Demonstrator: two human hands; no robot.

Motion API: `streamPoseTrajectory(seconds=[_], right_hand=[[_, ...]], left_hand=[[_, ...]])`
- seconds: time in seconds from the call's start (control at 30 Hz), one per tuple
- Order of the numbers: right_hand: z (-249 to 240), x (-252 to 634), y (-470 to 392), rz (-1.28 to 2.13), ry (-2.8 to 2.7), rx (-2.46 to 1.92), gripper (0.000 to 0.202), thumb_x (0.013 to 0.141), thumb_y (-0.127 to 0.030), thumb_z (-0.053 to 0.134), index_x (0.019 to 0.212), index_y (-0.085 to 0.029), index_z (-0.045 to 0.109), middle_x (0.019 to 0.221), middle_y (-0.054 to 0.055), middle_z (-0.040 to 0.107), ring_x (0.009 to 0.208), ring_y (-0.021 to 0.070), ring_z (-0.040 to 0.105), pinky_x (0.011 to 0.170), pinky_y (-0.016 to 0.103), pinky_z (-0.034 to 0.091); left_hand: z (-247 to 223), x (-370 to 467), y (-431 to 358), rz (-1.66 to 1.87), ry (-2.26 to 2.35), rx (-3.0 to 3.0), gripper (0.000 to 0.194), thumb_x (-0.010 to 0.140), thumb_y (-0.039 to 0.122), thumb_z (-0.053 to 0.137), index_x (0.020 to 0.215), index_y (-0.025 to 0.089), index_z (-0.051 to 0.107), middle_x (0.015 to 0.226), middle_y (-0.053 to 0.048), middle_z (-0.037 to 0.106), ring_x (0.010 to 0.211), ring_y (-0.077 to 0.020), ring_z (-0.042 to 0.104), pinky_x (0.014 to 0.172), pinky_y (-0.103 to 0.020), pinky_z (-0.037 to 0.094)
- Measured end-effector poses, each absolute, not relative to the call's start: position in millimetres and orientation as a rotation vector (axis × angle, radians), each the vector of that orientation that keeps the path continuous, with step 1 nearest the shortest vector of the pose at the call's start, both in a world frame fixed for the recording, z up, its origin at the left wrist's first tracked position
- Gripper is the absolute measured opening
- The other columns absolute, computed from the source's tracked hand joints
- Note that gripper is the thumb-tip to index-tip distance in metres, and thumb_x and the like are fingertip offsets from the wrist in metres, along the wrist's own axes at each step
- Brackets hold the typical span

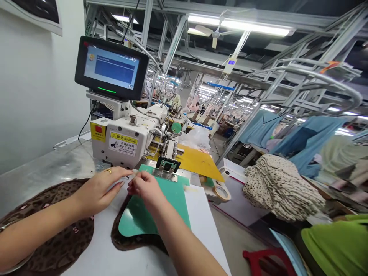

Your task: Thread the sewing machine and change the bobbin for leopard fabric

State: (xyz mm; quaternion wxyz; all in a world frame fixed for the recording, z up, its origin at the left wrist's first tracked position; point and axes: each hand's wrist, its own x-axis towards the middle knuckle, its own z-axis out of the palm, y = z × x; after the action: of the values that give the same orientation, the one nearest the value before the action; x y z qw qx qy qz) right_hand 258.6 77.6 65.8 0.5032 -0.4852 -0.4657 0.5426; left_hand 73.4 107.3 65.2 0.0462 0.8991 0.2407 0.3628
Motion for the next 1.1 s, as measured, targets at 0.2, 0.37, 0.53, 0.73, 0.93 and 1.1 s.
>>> streamPoseTrajectory(seconds=[0.2, 0.37, 0.53, 0.73, 0.93, 1.1], right_hand=[[70, 264, 1, 1.771, -1.054, -1.144, 0.019, 0.052, -0.029, 0.063, 0.065, -0.017, 0.056, 0.063, 0.001, 0.065, 0.050, 0.0104, 0.059, 0.054, 0.023, 0.049], [65, 282, -24, 1.591, -1.038, -1.230, 0.021, 0.060, -0.031, 0.066, 0.072, -0.018, 0.056, 0.068, 0.000, 0.063, 0.061, 0.0116, 0.057, 0.065, 0.027, 0.048], [59, 290, -18, 0.963, -1.521, -1.362, 0.012, 0.068, -0.007, 0.057, 0.067, -0.019, 0.054, 0.089, 0.002, 0.057, 0.082, 0.0161, 0.054, 0.069, 0.027, 0.041], [71, 291, -14, 0.840, -1.793, -1.405, 0.024, 0.069, 0.005, 0.057, 0.069, -0.019, 0.053, 0.082, -0.003, 0.051, 0.073, 0.0126, 0.051, 0.065, 0.024, 0.037], [82, 294, -5, 0.928, -1.834, -1.343, 0.023, 0.073, 0.003, 0.057, 0.070, -0.019, 0.056, 0.078, -0.004, 0.052, 0.076, 0.0128, 0.051, 0.067, 0.024, 0.037], [83, 294, 0, 0.999, -1.817, -1.306, 0.023, 0.074, 0.004, 0.058, 0.072, -0.019, 0.058, 0.079, -0.004, 0.055, 0.078, 0.0133, 0.052, 0.070, 0.024, 0.038]], left_hand=[[72, 83, 77, 0.717, 0.463, 2.629, 0.032, 0.092, 0.013, 0.041, 0.114, 0.024, 0.062, 0.102, -0.002, 0.072, 0.092, -0.0171, 0.069, 0.081, -0.025, 0.051], [69, 89, 60, 0.566, 0.356, 2.670, 0.018, 0.089, 0.009, 0.048, 0.090, 0.023, 0.060, 0.085, 0.000, 0.064, 0.081, -0.0175, 0.060, 0.091, -0.030, 0.046], [60, 95, 64, 0.634, 0.283, 2.814, 0.021, 0.091, 0.006, 0.041, 0.076, 0.020, 0.048, 0.076, -0.002, 0.060, 0.072, -0.0177, 0.055, 0.067, -0.027, 0.040], [62, 88, 68, 0.696, 0.315, 2.816, 0.023, 0.095, 0.010, 0.040, 0.082, 0.019, 0.055, 0.076, -0.003, 0.061, 0.068, -0.0166, 0.055, 0.061, -0.026, 0.037], [79, 81, 71, 0.616, 0.416, 2.668, 0.021, 0.098, 0.016, 0.046, 0.087, 0.020, 0.063, 0.075, 0.000, 0.064, 0.070, -0.0143, 0.058, 0.065, -0.024, 0.040], [81, 80, 72, 0.641, 0.474, 2.583, 0.022, 0.099, 0.019, 0.047, 0.087, 0.020, 0.066, 0.076, 0.001, 0.067, 0.069, -0.0124, 0.059, 0.067, -0.022, 0.041]])
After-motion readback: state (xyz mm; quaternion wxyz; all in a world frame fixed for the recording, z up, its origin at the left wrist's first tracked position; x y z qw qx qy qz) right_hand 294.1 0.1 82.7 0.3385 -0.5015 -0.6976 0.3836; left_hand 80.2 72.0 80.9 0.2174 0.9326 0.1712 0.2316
